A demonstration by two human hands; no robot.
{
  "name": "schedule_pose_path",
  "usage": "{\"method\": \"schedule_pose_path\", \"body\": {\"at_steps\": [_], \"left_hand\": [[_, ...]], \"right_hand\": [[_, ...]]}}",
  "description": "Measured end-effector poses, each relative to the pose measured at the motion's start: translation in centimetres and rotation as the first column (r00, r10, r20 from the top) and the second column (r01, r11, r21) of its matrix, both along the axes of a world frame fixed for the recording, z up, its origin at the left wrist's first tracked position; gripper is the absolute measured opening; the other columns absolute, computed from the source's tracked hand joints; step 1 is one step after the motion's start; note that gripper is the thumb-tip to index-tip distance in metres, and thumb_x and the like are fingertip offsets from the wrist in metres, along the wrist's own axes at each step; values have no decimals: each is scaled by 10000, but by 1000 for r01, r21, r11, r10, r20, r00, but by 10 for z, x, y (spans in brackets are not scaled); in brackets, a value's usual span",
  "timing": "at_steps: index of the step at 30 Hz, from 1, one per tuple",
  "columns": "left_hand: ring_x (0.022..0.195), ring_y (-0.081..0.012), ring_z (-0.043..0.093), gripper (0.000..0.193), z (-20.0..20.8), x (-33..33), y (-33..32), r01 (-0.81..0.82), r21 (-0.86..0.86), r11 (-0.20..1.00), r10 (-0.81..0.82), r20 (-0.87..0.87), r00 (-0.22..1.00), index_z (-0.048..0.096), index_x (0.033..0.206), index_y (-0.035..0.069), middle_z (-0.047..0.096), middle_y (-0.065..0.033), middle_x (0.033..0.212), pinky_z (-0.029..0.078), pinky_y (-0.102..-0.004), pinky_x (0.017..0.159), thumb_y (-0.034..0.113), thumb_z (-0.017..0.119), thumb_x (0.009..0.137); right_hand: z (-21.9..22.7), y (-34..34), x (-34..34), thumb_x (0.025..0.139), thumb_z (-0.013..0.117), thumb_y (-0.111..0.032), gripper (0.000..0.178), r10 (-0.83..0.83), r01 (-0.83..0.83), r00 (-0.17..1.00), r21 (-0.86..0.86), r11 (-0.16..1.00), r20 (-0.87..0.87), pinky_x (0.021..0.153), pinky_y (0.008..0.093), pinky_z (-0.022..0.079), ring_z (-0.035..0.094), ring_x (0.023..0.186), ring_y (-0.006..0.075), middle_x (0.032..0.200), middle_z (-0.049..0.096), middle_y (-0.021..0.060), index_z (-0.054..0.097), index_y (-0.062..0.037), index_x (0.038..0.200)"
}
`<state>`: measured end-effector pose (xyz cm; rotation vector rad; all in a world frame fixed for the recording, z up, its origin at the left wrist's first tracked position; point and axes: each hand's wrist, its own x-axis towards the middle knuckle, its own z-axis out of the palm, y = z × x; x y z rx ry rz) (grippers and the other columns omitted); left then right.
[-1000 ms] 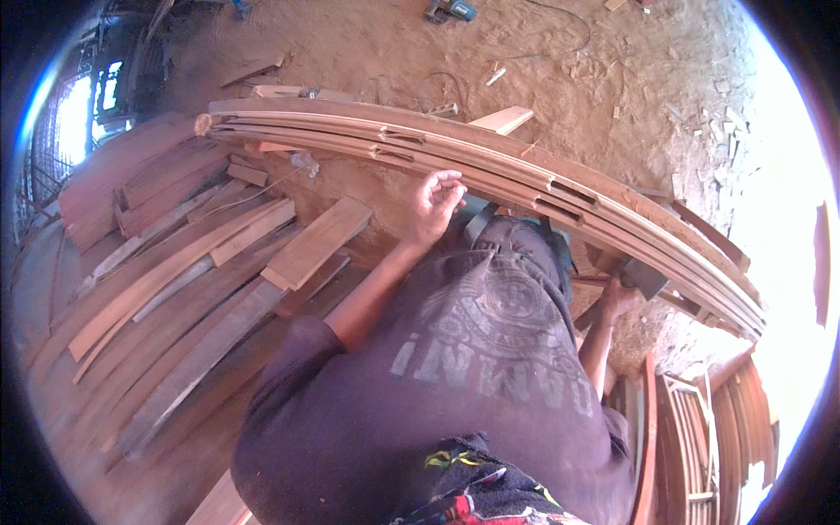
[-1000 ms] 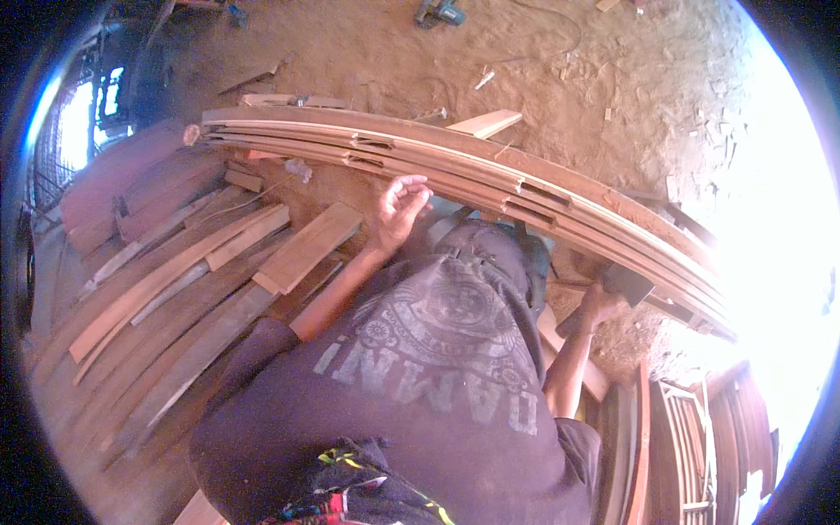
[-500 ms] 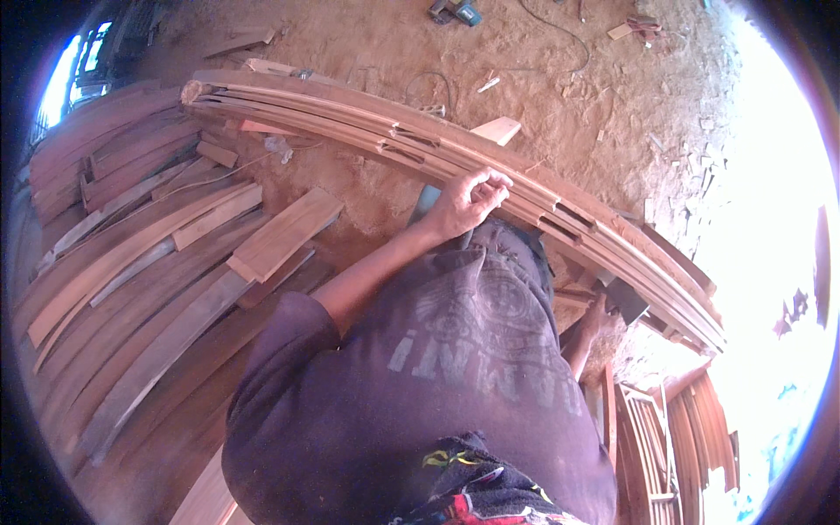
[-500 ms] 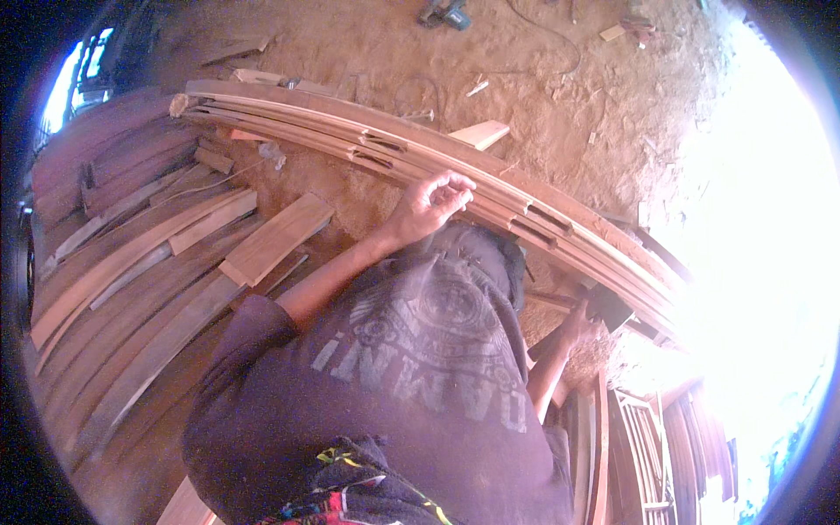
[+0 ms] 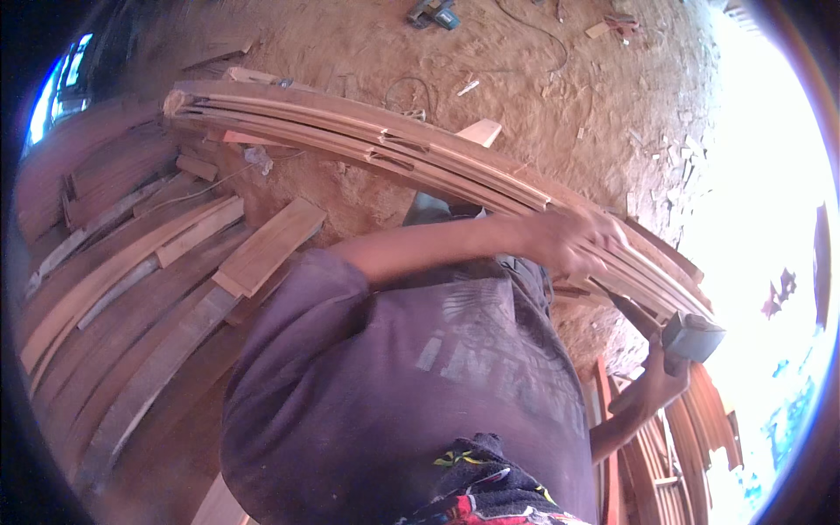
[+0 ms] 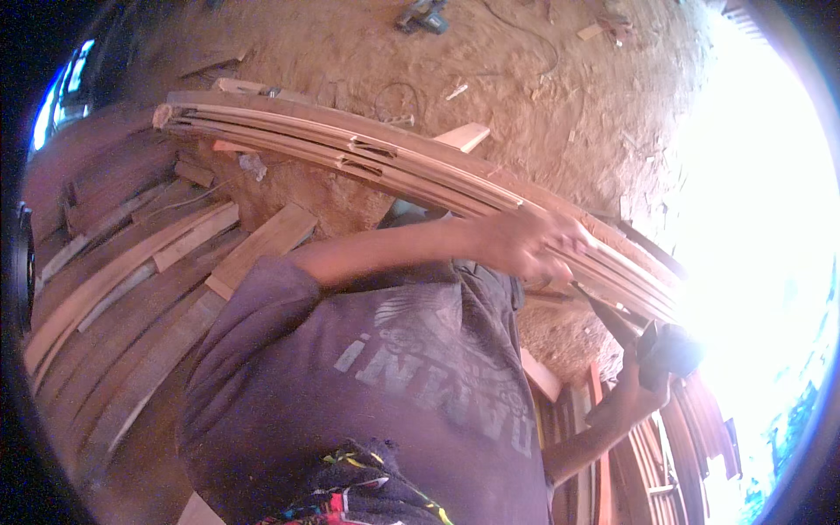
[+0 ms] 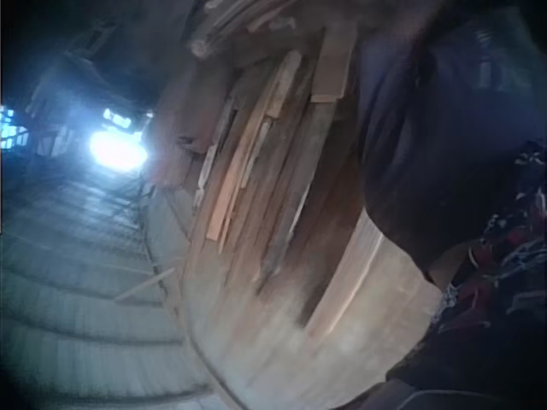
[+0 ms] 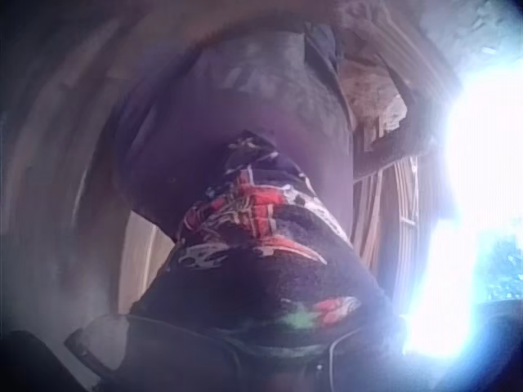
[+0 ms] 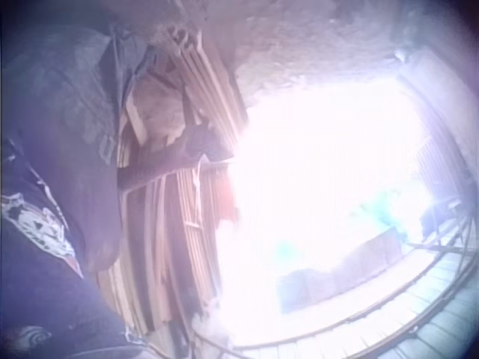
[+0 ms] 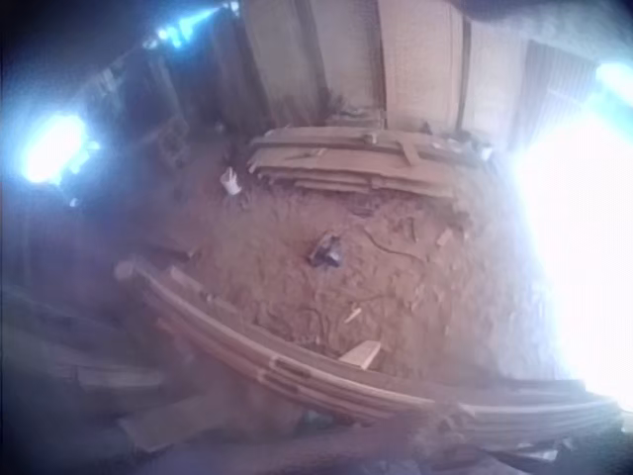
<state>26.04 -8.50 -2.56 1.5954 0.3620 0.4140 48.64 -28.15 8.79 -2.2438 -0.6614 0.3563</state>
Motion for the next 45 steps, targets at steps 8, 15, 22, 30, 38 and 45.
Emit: {"method": "schedule_pose_path", "body": {"at_steps": [8, 15, 22, 30, 38, 45], "left_hand": [[932, -348, 762, 421, 58, 58, -12, 0, 93, 996, 2, -13, 1000, 637, 1164, -1, 739, -237, 1055, 591, -460, 850, 299, 790, 911], [617, -116, 720, 285, 97, -78, 75, -880, -33, 474, 850, 280, 447, 719, 919, 86, 738, -4, 745, 597, -278, 549, 322, 875, 890], [493, -119, 502, 244, 120, -228, 97, -938, -316, 142, 958, 283, 50, 571, 829, 160, 507, 26, 618, 450, -329, 523, 260, 741, 973], [424, -119, 467, 295, 65, -251, 106, -943, -331, 22, 977, 208, -51, 540, 796, 158, 504, 15, 576, 414, -310, 432, 238, 766, 967], [465, -90, 518, 264, 77, -236, 109, -984, -48, 173, 970, 180, 162, 561, 828, 142, 550, 12, 607, 459, -287, 457, 201, 751, 1001], [440, -69, 497, 330, 77, -223, 107, -971, -42, 236, 963, 142, 228, 579, 728, 138, 546, 43, 571, 394, -277, 424, 186, 748, 1006]], "right_hand": [[47, 87, 10, 871, 737, -160, 543, 530, -532, 846, 24, 847, 53, 739, 262, 484, 616, 719, 93, 976, 744, 84, 673, 82, 1353], [65, 170, -37, 994, 702, -388, 539, 526, -505, 847, 433, 746, 81, 787, 343, 465, 608, 789, 155, 921, 709, 144, 678, 111, 1197], [5, 203, -61, 1084, 605, -460, 485, 759, -591, 544, 479, 649, -357, 575, 299, 483, 588, 630, 176, 770, 625, 114, 613, 25, 1096], [-28, 206, -91, 1010, 760, -334, 344, 613, -525, 610, 324, 787, -501, 504, 290, 434, 521, 555, 146, 693, 520, 33, 592, -34, 1011], [-49, 203, -75, 976, 803, -303, 347, 629, -568, 591, 294, 769, -505, 489, 296, 446, 518, 540, 131, 692, 530, 31, 595, -25, 979], [-46, 204, -85, 926, 851, -296, 359, 657, -615, 588, 266, 742, -472, 471, 283, 435, 568, 499, 136, 623, 593, 48, 647, -2, 959]]}}
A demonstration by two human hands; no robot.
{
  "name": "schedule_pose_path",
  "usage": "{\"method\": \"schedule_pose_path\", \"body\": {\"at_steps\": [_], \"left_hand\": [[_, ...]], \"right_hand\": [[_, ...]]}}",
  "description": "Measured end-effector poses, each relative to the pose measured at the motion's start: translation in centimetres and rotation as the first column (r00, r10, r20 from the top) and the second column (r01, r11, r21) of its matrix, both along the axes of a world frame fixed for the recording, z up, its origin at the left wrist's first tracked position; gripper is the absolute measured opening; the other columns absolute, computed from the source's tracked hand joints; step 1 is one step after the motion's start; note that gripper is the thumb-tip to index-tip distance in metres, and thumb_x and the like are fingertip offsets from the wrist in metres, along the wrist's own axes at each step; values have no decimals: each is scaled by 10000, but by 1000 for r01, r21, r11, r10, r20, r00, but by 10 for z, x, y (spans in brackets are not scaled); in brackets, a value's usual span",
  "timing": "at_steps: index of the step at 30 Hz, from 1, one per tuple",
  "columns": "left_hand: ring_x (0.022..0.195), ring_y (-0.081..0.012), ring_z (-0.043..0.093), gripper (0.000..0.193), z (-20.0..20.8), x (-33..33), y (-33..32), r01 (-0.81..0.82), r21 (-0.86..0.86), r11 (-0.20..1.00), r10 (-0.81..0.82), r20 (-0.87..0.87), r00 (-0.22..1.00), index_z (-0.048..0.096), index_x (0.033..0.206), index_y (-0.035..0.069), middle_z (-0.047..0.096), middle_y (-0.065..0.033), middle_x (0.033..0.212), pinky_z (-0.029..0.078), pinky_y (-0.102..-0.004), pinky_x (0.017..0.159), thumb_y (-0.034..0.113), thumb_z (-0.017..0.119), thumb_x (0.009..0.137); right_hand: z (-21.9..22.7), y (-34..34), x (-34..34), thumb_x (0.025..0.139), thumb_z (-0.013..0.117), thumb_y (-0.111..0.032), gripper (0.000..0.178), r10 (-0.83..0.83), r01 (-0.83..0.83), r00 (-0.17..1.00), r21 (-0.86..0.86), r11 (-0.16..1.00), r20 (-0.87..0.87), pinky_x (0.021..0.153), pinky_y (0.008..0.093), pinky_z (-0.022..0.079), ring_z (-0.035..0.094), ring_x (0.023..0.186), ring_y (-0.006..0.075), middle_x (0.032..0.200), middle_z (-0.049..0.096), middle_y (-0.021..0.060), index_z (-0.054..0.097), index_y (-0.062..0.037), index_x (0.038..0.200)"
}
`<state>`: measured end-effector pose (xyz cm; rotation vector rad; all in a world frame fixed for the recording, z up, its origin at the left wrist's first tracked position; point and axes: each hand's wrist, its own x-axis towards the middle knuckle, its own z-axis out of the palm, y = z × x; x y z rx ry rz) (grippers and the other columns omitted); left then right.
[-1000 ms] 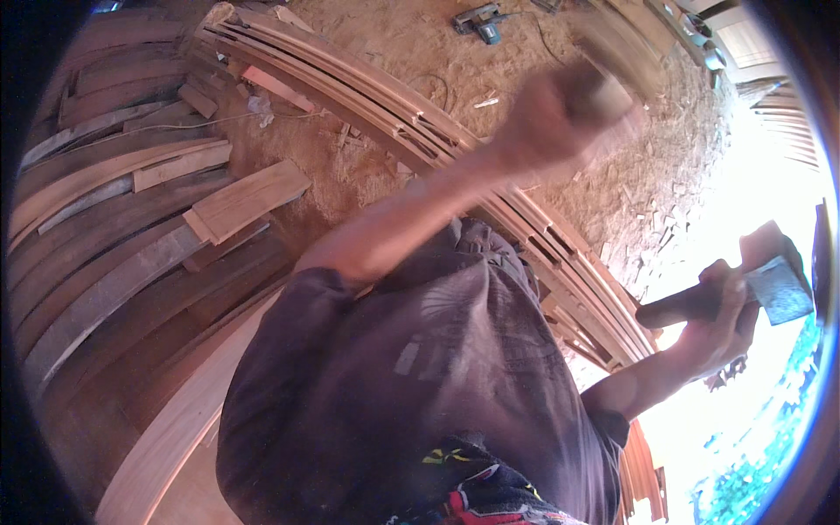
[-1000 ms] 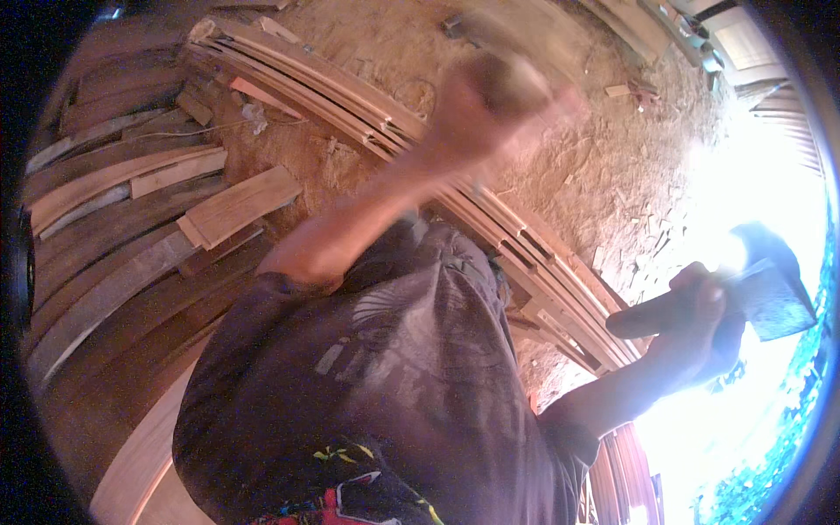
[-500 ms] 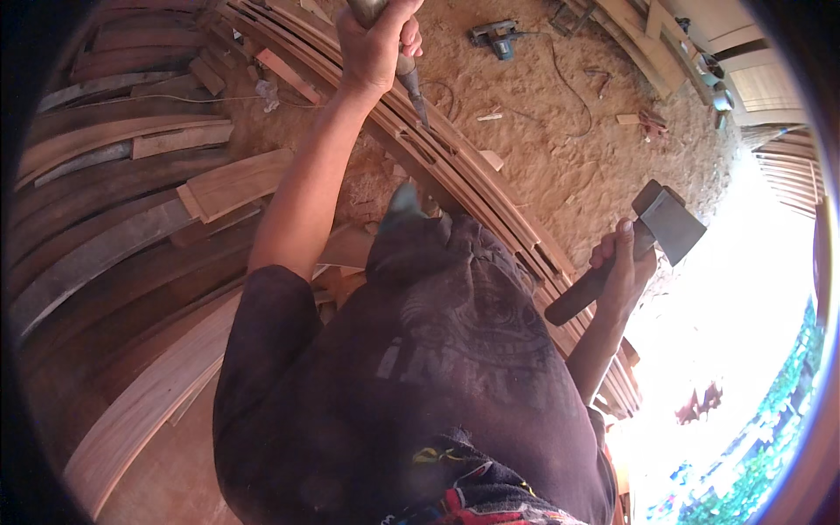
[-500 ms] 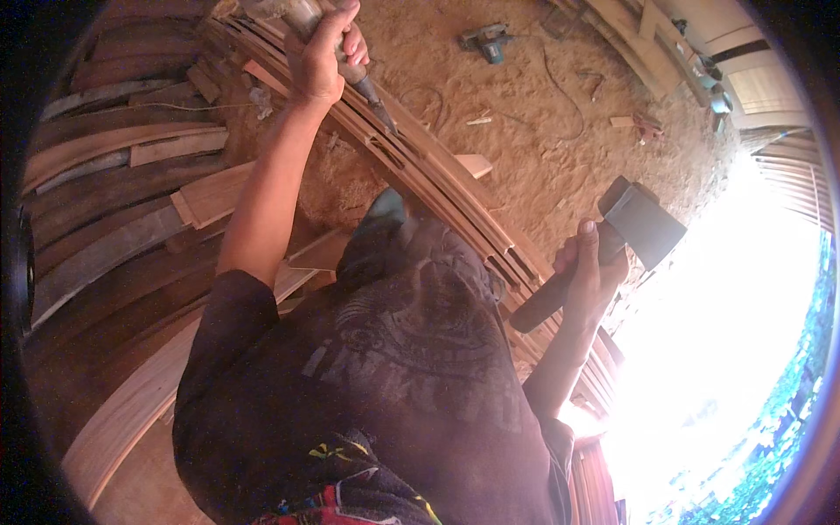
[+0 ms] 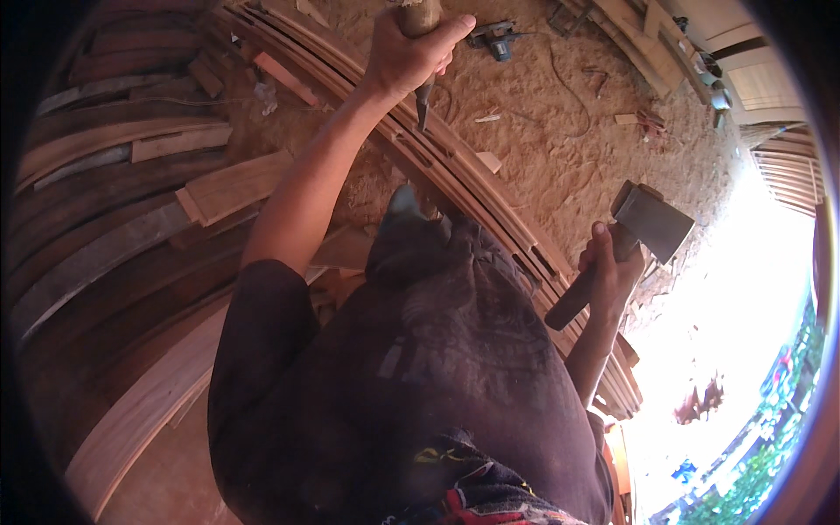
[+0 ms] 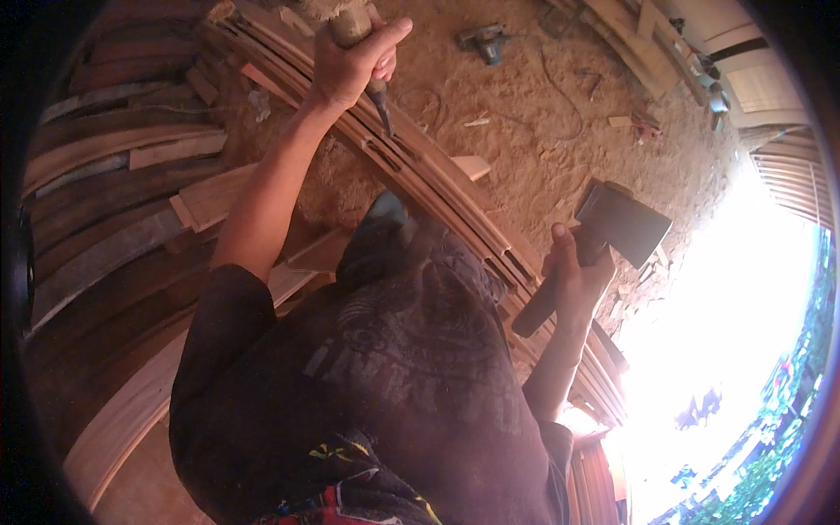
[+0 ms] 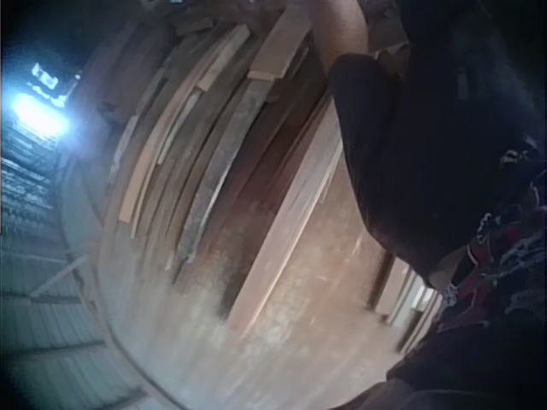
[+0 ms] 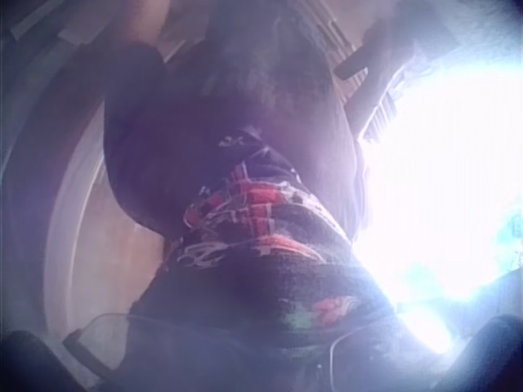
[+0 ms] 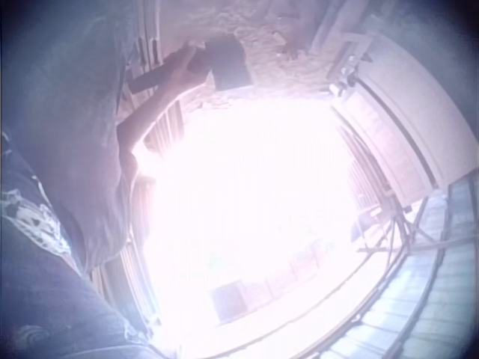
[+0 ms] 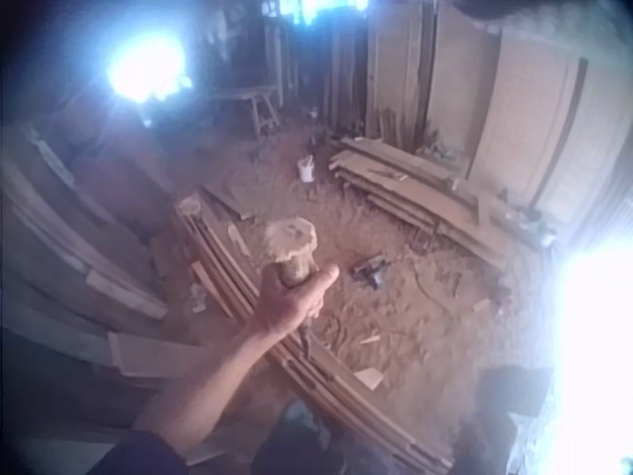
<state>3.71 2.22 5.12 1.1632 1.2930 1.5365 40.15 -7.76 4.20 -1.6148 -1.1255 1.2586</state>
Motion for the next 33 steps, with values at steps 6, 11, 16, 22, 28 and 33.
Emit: {"method": "schedule_pose_path", "body": {"at_steps": [6, 11, 16, 22, 28, 33], "left_hand": [[439, -69, 515, 343, 2, 12, -2, -25, 71, 997, 30, -72, 997, 576, 705, 129, 542, 35, 547, 407, -282, 414, 170, 755, 995], [439, -81, 534, 280, -5, 11, -9, 83, 247, 965, -51, -134, 990, 588, 770, 106, 538, 20, 540, 431, -285, 414, 146, 744, 999], [481, -83, 580, 215, -15, 12, -12, 48, 297, 954, 31, -256, 966, 629, 826, 118, 581, 19, 577, 453, -292, 422, 173, 743, 999], [512, -94, 611, 226, -4, 22, -19, 64, 277, 959, 38, -348, 937, 668, 882, 112, 614, 15, 606, 490, -298, 447, 287, 758, 993], [547, -101, 637, 243, -6, 26, -22, 53, 292, 955, 49, -330, 943, 686, 943, 88, 642, 0, 647, 513, -299, 469, 313, 761, 992], [564, -119, 660, 278, -8, 28, -23, 34, 257, 966, 57, -341, 938, 698, 975, 77, 657, -26, 659, 545, -316, 492, 348, 756, 999]], "right_hand": [[21, 8, -5, 921, 847, -206, 321, 56, -60, 989, 26, 998, 138, 480, 276, 439, 589, 520, 135, 656, 618, 50, 641, 0, 1057], [59, 25, -20, 919, 835, -190, 400, 5, -43, 990, 272, 961, 138, 535, 277, 492, 636, 585, 146, 743, 656, 59, 622, 23, 1183], [23, 23, -17, 929, 833, -225, 443, 124, -118, 992, 214, 970, -12, 538, 300, 528, 643, 608, 148, 796, 646, 56, 608, 24, 1218], [15, 20, -32, 904, 865, -242, 428, 119, -135, 984, 115, 984, 132, 496, 267, 475, 594, 565, 103, 739, 627, 28, 625, -5, 1166], [47, 31, -33, 896, 869, -230, 440, 98, -134, 981, 221, 966, 166, 499, 268, 476, 600, 583, 106, 777, 644, 38, 639, 12, 1183], [47, 28, -33, 903, 862, -227, 437, 110, -134, 986, 198, 971, 125, 500, 265, 474, 599, 580, 109, 790, 646, 47, 636, 12, 1191]]}}
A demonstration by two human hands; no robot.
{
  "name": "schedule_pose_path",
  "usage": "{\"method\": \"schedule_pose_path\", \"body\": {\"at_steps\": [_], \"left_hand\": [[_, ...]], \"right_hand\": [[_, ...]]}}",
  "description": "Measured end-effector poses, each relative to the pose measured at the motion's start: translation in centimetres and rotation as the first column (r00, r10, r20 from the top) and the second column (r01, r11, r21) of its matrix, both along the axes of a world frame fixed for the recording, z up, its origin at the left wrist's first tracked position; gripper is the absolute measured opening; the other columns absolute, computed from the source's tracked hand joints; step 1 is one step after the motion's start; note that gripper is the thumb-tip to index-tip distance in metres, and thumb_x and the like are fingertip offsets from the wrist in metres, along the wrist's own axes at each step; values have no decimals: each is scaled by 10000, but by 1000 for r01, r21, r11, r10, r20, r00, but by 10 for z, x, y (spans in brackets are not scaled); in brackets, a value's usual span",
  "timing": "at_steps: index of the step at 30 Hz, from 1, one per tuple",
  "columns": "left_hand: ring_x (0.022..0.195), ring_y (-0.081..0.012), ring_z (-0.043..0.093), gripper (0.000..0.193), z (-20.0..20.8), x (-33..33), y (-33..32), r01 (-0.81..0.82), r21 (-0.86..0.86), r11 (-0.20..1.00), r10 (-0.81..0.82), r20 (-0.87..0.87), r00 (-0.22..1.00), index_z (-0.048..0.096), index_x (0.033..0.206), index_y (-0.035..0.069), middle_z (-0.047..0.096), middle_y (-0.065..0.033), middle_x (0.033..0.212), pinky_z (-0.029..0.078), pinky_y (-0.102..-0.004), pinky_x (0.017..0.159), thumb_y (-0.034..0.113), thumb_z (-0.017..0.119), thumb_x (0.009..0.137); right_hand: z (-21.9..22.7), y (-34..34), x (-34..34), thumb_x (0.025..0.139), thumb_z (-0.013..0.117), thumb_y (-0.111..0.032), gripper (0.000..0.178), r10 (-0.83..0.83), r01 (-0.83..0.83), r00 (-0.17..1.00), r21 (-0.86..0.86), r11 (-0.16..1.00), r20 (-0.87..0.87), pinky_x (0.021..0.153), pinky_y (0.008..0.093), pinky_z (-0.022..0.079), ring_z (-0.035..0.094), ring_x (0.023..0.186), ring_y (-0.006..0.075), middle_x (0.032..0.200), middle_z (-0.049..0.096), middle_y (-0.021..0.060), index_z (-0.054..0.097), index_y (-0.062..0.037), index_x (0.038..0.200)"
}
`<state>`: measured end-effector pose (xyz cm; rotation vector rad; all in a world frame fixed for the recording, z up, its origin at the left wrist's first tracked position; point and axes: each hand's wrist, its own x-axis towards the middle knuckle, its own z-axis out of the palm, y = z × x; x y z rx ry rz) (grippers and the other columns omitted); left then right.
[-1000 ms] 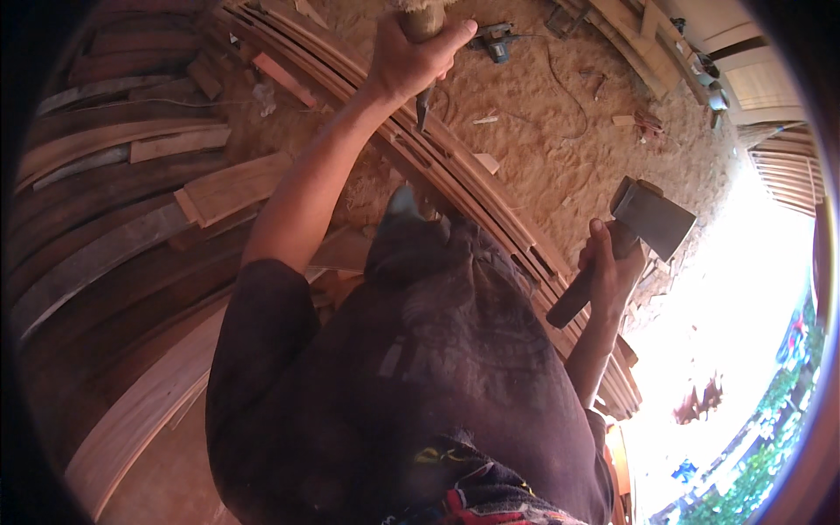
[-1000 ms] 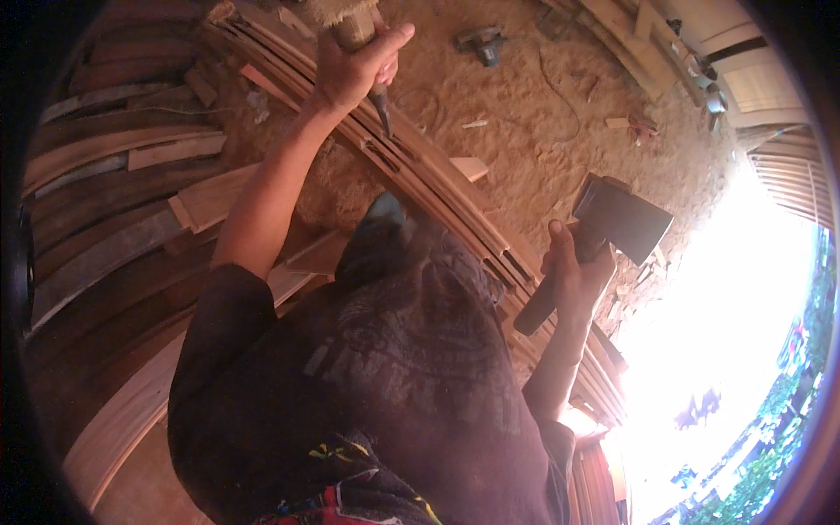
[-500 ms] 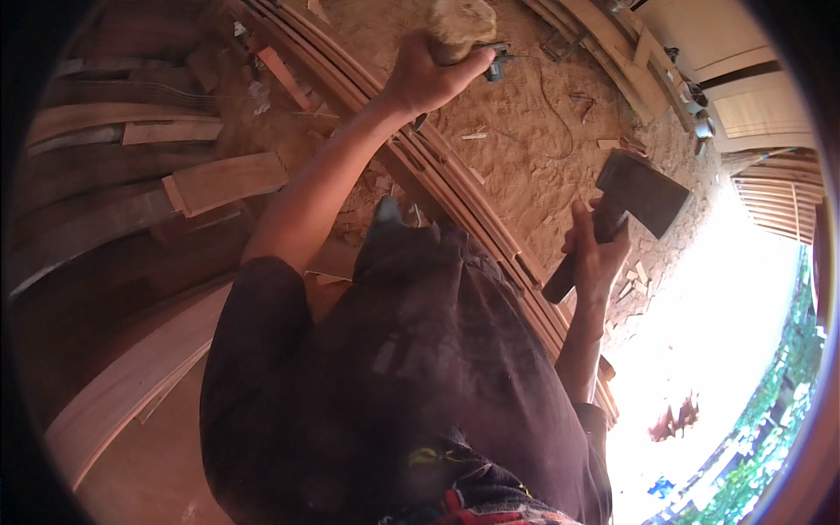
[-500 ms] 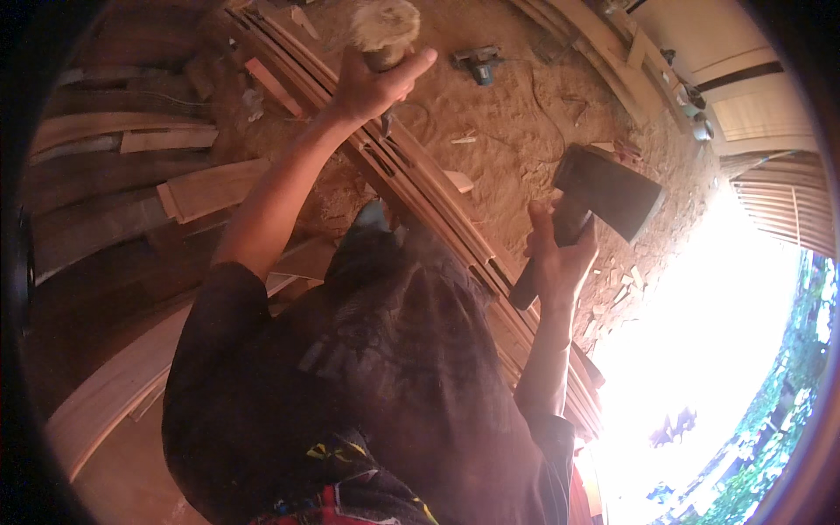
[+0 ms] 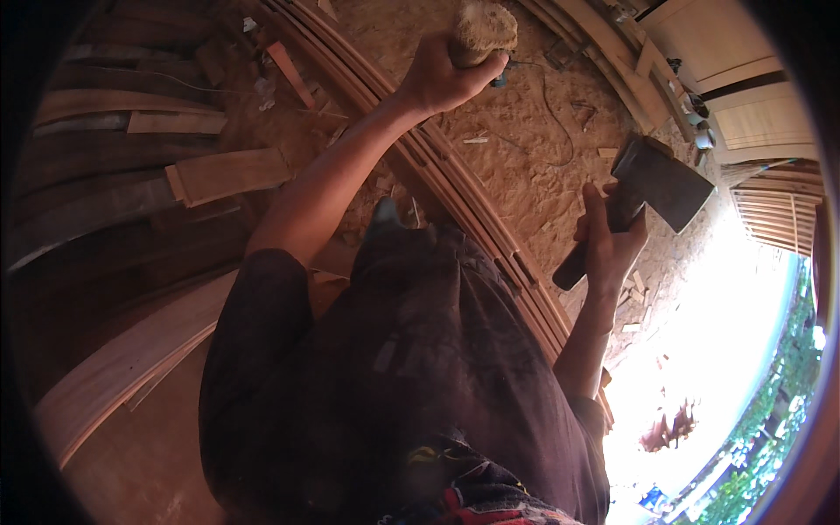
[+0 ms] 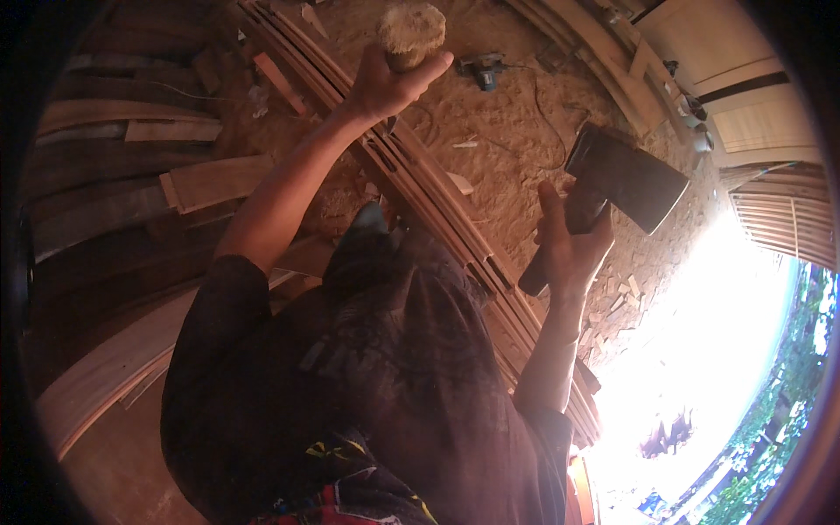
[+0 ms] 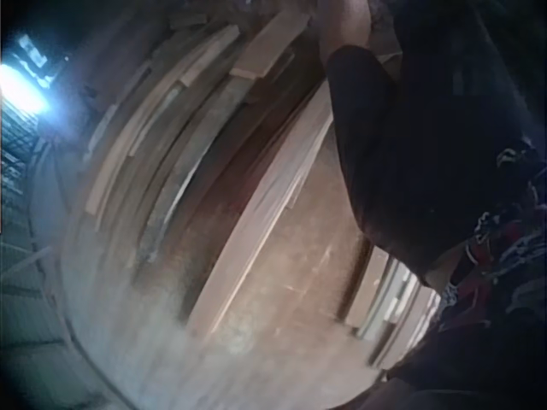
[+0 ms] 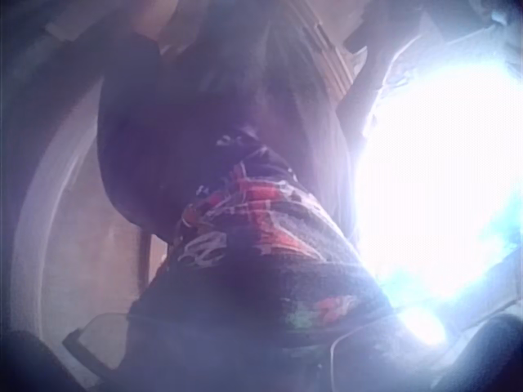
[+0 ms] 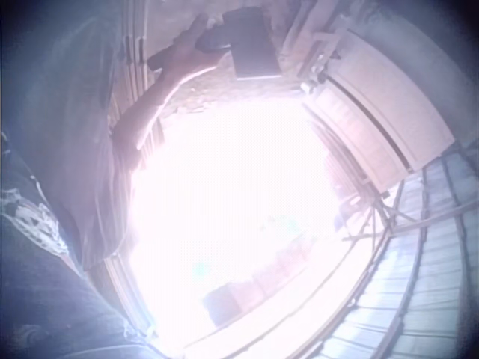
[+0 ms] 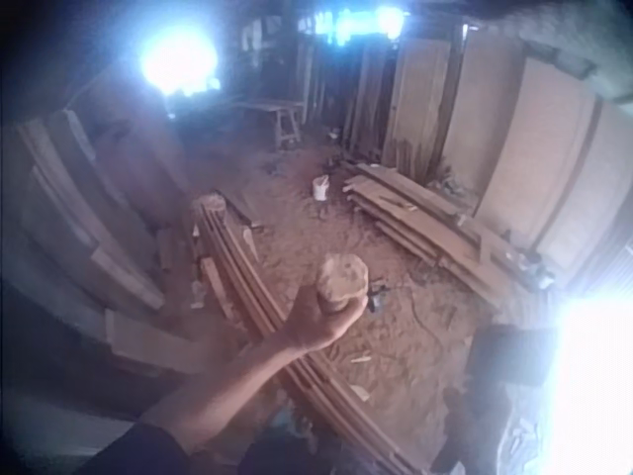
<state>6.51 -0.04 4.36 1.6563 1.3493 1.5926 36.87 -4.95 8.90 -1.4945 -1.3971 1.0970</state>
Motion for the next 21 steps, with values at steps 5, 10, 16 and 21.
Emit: {"method": "schedule_pose_path", "body": {"at_steps": [5, 10, 16, 21], "left_hand": [[581, -126, 675, 290, 0, -1, 3, 5, 92, 996, 1, -55, 998, 702, 985, 93, 664, -33, 665, 575, -342, 508, 380, 740, 1009], [575, -117, 664, 276, -4, -6, 2, 14, -43, 999, -20, -131, 991, 701, 986, 115, 638, -18, 647, 567, -348, 515, 388, 723, 1025], [591, -111, 686, 275, -6, -2, 4, -4, -41, 999, 0, -103, 995, 752, 932, 77, 690, -39, 660, 557, -333, 535, 344, 753, 1001], [629, -136, 712, 272, -3, -2, 2, -21, -98, 995, 11, -105, 994, 768, 954, 48, 743, -72, 731, 579, -347, 580, 317, 758, 992]], "right_hand": [[-5, -5, 4, 905, 860, -218, 428, -7, 7, 1000, -23, 1000, -13, 491, 264, 472, 599, 581, 104, 792, 645, 44, 629, 9, 1185], [-8, -3, 12, 910, 859, -218, 402, 0, 0, 1000, -2, 1000, -6, 486, 269, 476, 594, 576, 104, 792, 642, 41, 629, -6, 1163], [-1, -1, 12, 910, 864, -230, 386, -11, 11, 999, 18, 1000, -31, 485, 273, 474, 588, 566, 113, 796, 637, 41, 628, -22, 1134], [0, 0, 11, 909, 865, -219, 395, -21, 21, 1000, 5, 1000, -18, 487, 273, 474, 586, 559, 115, 802, 635, 51, 624, -13, 1144]]}}
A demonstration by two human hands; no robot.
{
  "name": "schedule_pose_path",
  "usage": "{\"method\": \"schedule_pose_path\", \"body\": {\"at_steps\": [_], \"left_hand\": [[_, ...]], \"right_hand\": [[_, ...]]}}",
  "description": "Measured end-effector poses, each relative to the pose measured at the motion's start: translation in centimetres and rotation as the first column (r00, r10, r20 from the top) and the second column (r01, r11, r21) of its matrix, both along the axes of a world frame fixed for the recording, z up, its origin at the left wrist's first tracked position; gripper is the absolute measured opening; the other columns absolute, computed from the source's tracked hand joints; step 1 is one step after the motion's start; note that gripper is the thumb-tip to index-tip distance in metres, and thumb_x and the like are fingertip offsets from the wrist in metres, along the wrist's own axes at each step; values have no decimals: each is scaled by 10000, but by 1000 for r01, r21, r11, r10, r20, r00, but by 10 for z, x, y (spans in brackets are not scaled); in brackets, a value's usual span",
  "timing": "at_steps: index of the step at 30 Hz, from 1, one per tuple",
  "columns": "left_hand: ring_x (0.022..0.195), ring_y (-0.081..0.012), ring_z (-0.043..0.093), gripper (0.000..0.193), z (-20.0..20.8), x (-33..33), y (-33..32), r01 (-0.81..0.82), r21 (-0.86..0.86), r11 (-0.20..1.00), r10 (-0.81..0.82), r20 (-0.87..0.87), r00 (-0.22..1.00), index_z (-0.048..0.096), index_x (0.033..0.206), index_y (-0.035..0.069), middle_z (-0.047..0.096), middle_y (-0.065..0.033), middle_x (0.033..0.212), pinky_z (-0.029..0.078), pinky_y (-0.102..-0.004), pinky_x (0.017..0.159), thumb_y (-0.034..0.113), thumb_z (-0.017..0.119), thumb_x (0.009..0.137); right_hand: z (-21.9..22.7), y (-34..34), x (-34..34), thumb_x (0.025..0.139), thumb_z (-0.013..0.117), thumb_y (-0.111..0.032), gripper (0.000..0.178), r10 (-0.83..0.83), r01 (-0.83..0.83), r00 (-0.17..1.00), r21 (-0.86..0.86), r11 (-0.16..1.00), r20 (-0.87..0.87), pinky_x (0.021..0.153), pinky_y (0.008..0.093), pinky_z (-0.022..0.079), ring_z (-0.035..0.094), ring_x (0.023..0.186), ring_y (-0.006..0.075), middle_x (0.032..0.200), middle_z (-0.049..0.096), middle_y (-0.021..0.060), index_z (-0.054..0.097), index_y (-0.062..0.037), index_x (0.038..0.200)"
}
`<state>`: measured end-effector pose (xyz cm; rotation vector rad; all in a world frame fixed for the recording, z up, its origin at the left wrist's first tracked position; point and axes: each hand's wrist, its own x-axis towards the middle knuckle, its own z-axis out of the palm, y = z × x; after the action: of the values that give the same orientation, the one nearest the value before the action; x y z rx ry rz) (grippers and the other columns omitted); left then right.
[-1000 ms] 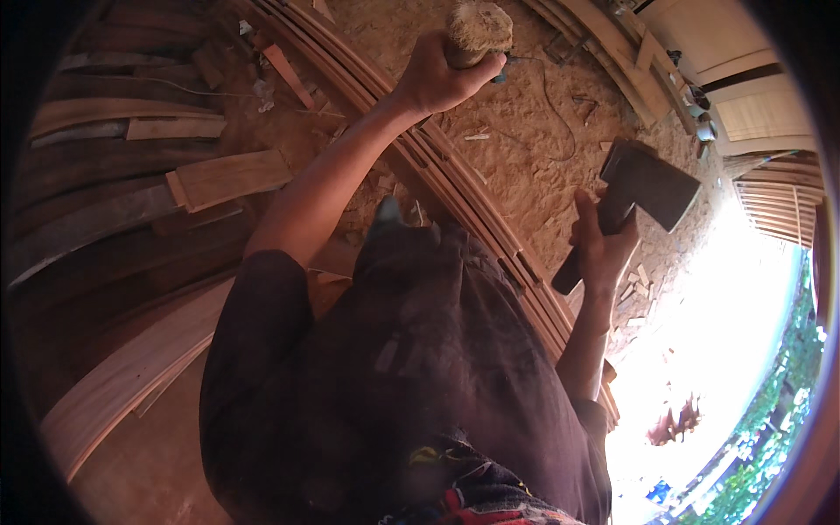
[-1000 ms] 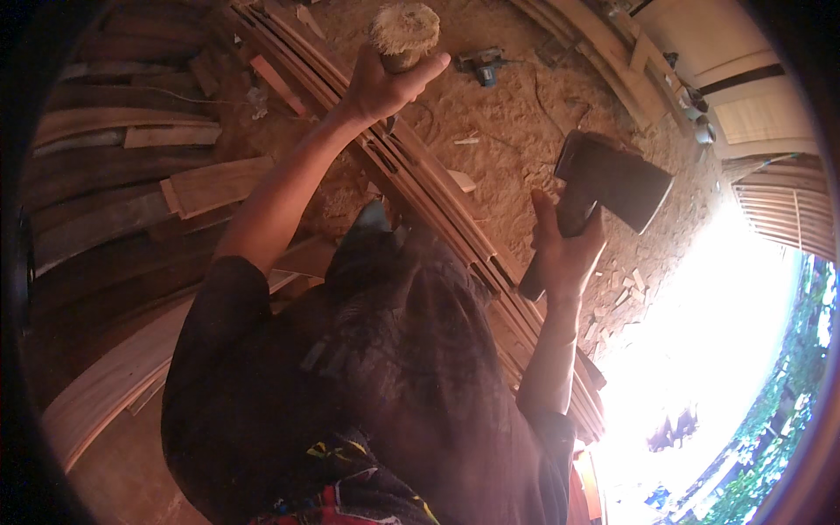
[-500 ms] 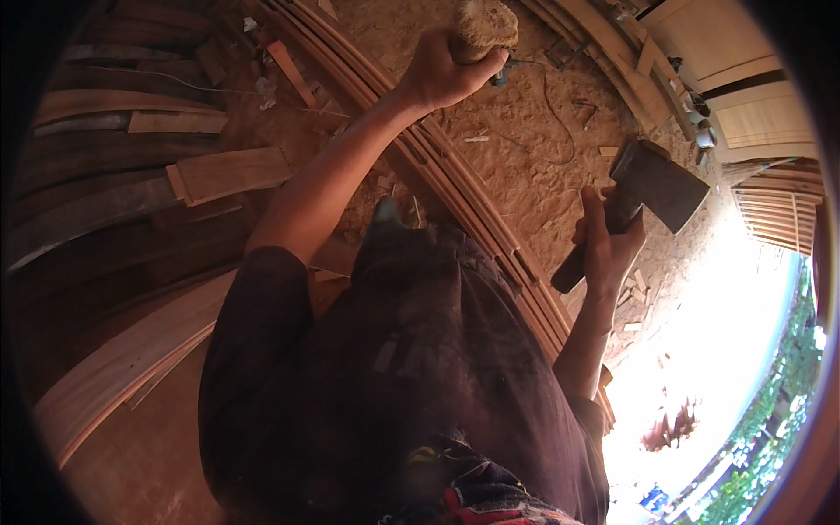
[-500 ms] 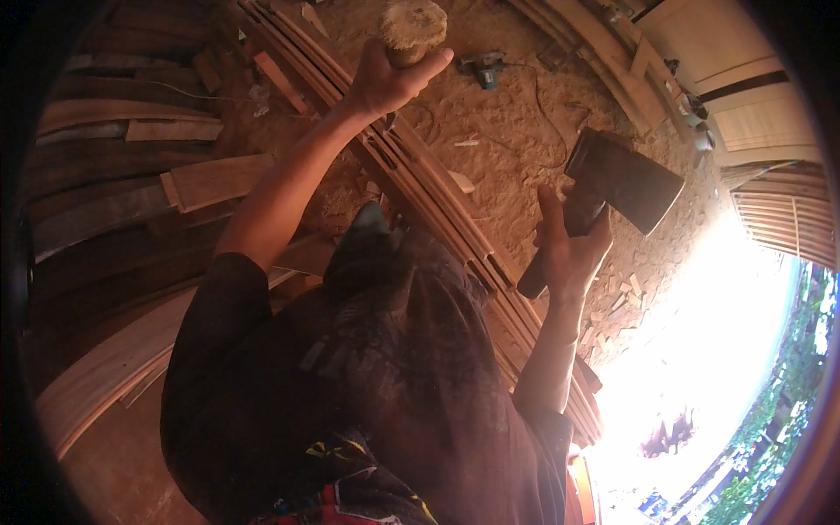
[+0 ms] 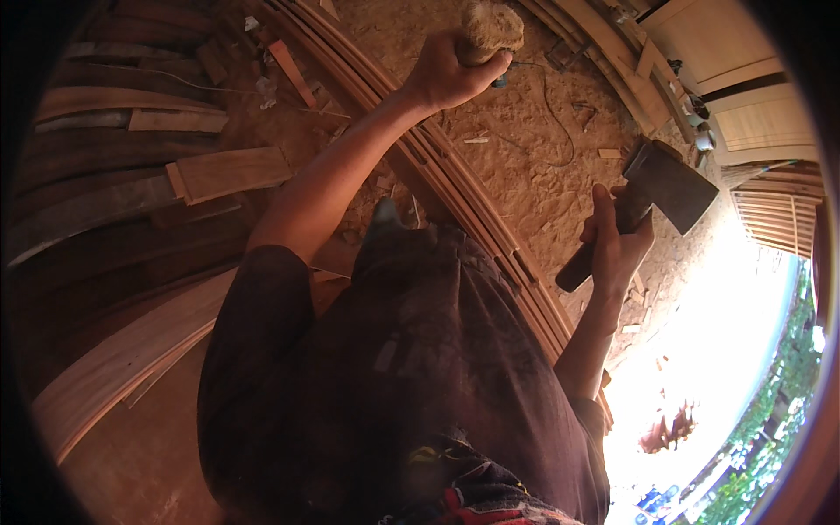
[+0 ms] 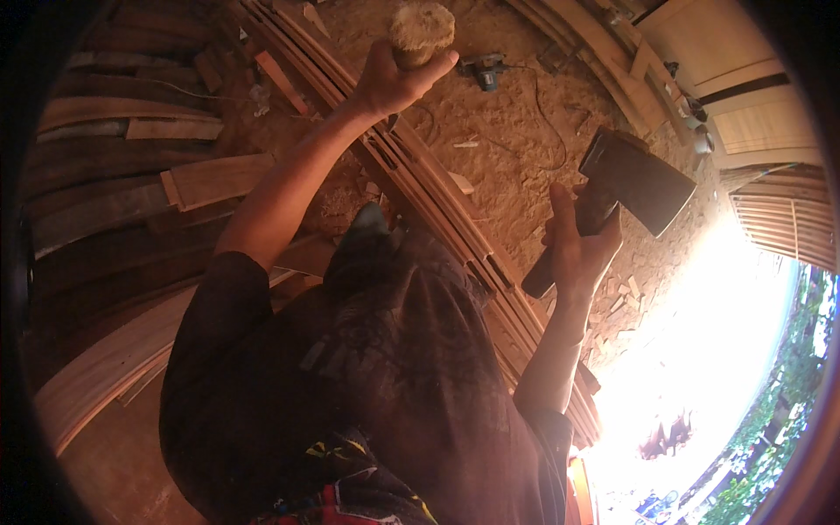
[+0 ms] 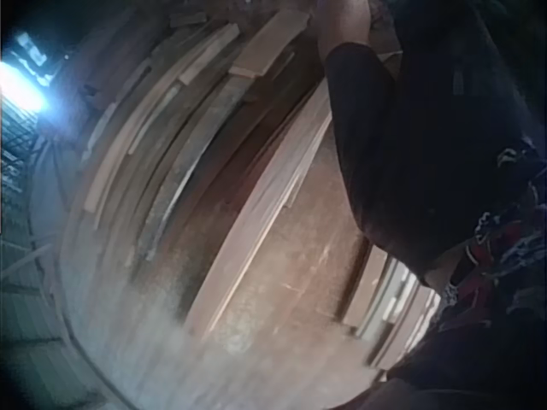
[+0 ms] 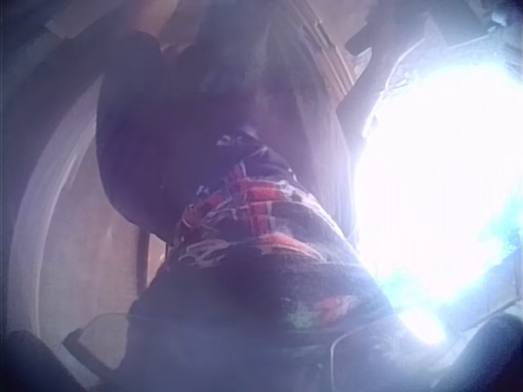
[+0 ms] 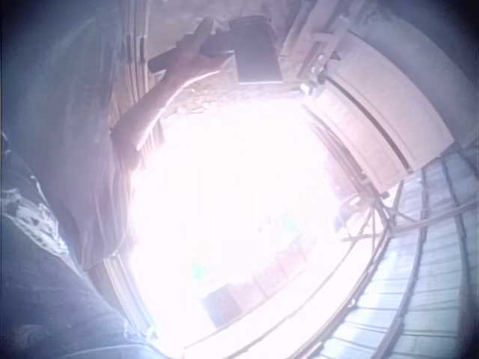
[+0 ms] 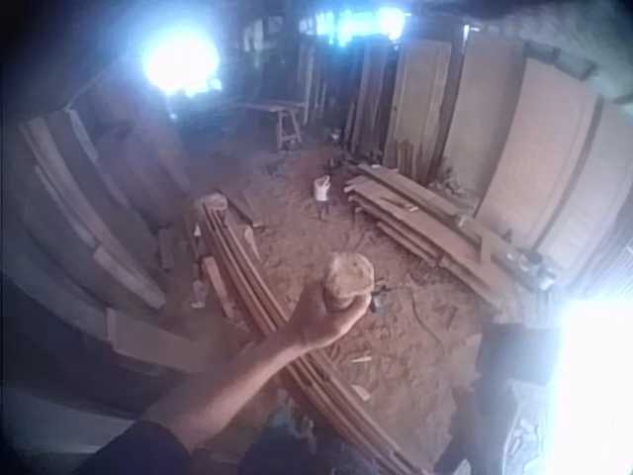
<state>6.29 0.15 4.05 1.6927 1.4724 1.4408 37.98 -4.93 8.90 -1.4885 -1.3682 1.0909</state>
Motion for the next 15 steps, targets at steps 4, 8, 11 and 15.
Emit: {"method": "schedule_pose_path", "body": {"at_steps": [4, 8, 11, 15], "left_hand": [[648, -139, 709, 238, 3, 7, 1, -7, 50, 999, 7, 6, 1000, 749, 991, 47, 734, -69, 736, 583, -362, 600, 284, 736, 1002], [650, -144, 708, 208, 0, 5, 1, -1, 35, 999, 3, -44, 999, 739, 997, 49, 720, -65, 721, 586, -371, 614, 256, 723, 1005], [630, -146, 699, 209, -3, 9, 6, 27, 107, 994, -27, -5, 1000, 740, 981, 46, 709, -60, 702, 569, -369, 607, 254, 726, 997], [573, -134, 661, 223, -4, 14, 7, -14, 26, 1000, 13, 34, 999, 730, 916, 45, 668, -39, 631, 523, -346, 558, 255, 727, 991]], "right_hand": [[11, 10, -4, 935, 838, -202, 339, -23, 14, 997, 122, 992, 68, 482, 263, 409, 546, 492, 109, 617, 577, 20, 627, -27, 1133], [66, 44, -10, 964, 772, -116, 173, 1, 52, 993, 446, 893, -118, 541, 288, 476, 560, 542, 115, 658, 589, 31, 648, -17, 1033], [91, 58, -18, 956, 734, -138, 223, 33, 25, 995, 542, 840, -97, 682, 347, 563, 647, 686, 167, 806, 658, 73, 664, -6, 1122], [29, 67, -89, 888, 754, -150, 386, 238, -621, 663, 344, 704, 709, 718, 447, 611, 772, 908, 339, 959, 765, 209, 643, 40, 1205]]}}
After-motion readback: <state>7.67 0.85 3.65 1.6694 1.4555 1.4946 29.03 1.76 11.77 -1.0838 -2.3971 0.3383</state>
